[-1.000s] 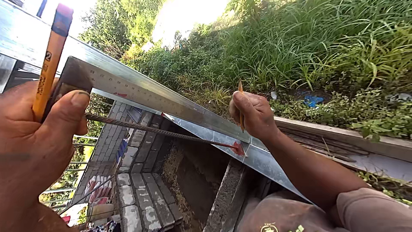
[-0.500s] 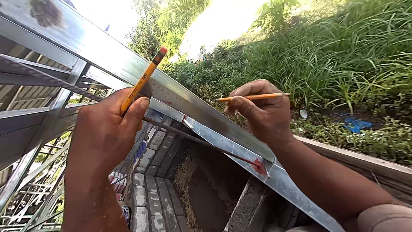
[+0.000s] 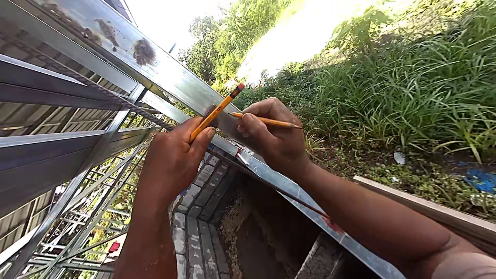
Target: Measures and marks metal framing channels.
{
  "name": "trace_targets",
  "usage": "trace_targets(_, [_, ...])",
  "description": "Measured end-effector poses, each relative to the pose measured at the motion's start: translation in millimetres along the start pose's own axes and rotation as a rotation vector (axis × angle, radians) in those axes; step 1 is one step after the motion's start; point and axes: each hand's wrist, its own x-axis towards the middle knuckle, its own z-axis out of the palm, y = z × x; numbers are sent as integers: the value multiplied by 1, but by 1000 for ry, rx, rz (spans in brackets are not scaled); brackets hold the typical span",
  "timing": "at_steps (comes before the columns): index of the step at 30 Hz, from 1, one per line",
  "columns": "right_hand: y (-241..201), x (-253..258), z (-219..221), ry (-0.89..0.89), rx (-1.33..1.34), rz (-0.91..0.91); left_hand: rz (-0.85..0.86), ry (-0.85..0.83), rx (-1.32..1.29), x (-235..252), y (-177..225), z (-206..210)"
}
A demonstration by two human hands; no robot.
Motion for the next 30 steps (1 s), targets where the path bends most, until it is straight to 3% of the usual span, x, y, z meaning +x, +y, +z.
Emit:
trace_targets(19, [-2,6,-1,-39,-123,19,13,12,-25,-1,-3,1])
trace_targets(24, [-1,6,-2,83,-127,5,-8,5,-33,-2,-1,1])
trace_targets(28, [-2,-2,-19,142,-27,-11,-45,26,-232,-14,-2,10])
trace_targets(30, [-3,-9,-30,135,-12,-3,-67,126,-408,-31,2,29])
